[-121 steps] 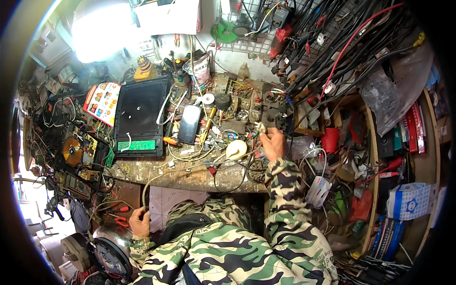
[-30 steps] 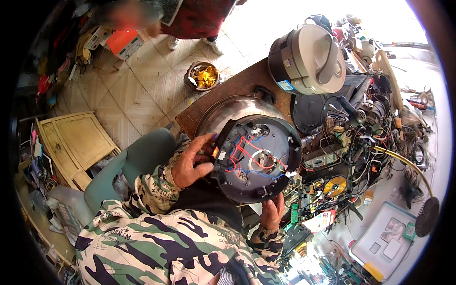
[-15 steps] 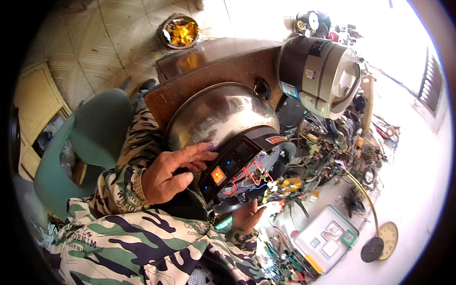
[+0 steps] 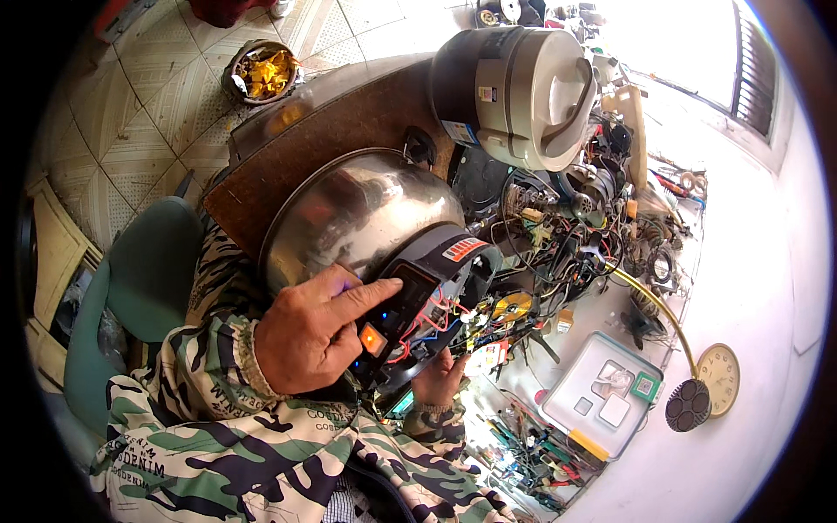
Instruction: The person repairs a round electric appliance by manipulating internal wires, using pliers and a heat gun, and reattaching the base. They then hand the finished unit to a woman standing nearby.
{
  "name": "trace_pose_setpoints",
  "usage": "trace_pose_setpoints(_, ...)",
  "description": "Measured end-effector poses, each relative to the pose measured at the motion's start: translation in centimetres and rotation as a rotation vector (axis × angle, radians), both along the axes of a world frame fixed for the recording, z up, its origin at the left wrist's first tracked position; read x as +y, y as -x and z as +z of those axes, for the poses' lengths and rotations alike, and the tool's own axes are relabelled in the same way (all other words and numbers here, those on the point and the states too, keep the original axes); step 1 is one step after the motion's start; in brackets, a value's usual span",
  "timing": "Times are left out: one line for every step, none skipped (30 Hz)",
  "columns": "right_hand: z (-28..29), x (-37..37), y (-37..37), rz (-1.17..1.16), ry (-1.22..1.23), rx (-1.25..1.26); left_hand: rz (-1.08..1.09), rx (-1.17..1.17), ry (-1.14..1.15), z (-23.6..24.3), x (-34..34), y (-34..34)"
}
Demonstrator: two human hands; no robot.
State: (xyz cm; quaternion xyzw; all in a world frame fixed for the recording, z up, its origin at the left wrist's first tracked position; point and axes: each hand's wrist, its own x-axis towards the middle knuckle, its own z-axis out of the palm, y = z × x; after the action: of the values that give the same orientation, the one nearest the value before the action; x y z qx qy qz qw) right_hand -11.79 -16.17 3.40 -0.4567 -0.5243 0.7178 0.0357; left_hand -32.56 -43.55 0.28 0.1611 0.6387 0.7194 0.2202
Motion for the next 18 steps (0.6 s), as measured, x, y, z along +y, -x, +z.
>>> trace_pose_setpoints(-0.2, 0.4, -0.3, -0.013, 0.014, 0.004, 0.021, 0.0, -0.008, 0.0, 0.2, 0.0)
trace_pose_setpoints(-0.4, 0.7, -0.6, -0.02, -0.012, -0.002, 0.044, -0.003, -0.017, 0.0, 0.4, 0.0)
trace_pose_setpoints(-0.4, 1.0, -0.7, -0.032, -0.009, -0.005, 0.07, -0.006, -0.026, -0.1, 0.7, 0.0)
trace_pose_setpoints(-0.4, 0.9, -0.9, -0.052, -0.008, -0.007, 0.092, 0.075, -0.041, -0.7, 0.9, -0.3)
trace_pose_setpoints(-0.3, 0.8, -1.0, -0.072, -0.009, -0.01, 0.085, 0.007, -0.101, -0.7, 0.9, -0.2)
trace_pose_setpoints(-0.2, 0.5, -0.8, -0.063, -0.025, -0.014, 0.08, -0.062, -0.161, -0.5, 0.9, -0.1)
trace_pose_setpoints(-0.2, 0.7, -0.6, -0.043, -0.037, -0.027, 0.076, -0.132, -0.221, -0.4, 0.8, 0.0)
trace_pose_setpoints(0.0, 0.8, -0.4, -0.023, -0.05, -0.044, 0.015, -0.135, -0.286, -0.6, 0.7, 0.2)
trace_pose_setpoints(0.1, 0.9, -0.1, -0.003, -0.064, -0.062, -0.001, -0.14, -0.307, -0.7, 0.8, 0.2)
trace_pose_setpoints(0.5, 0.7, 0.1, 0.031, -0.105, -0.09, -0.017, -0.144, -0.327, -0.6, 0.9, 0.1)
trace_pose_setpoints(0.5, 0.3, 0.7, -0.007, -0.076, -0.067, -0.033, -0.142, -0.348, -0.5, 0.9, 0.2)
trace_pose_setpoints(0.5, 0.3, 0.8, -0.004, -0.084, -0.058, -0.046, -0.125, -0.356, -0.3, 0.9, 0.5)
trace_pose_setpoints(0.5, 0.2, 0.8, -0.001, -0.091, -0.048, -0.047, -0.119, -0.354, -0.3, 0.9, 0.3)
trace_pose_setpoints(0.5, 0.0, 1.0, -0.028, -0.093, -0.054, -0.045, -0.105, -0.35, -0.3, 0.9, 0.5)
trace_pose_setpoints(0.6, -0.4, 1.2, -0.056, -0.093, -0.057, -0.046, -0.089, -0.344, -0.2, 1.0, 0.7)
trace_pose_setpoints(0.7, -0.6, 1.2, -0.087, -0.091, -0.058, -0.049, -0.111, -0.341, -0.1, 1.0, 0.8)
trace_pose_setpoints(0.4, 0.0, 0.6, -0.082, -0.05, -0.037, -0.058, -0.13, -0.339, 0.0, 1.0, 0.8)
trace_pose_setpoints(0.0, 1.2, -0.5, -0.079, -0.007, -0.012, -0.07, -0.148, -0.333, 0.1, 1.0, 0.9)
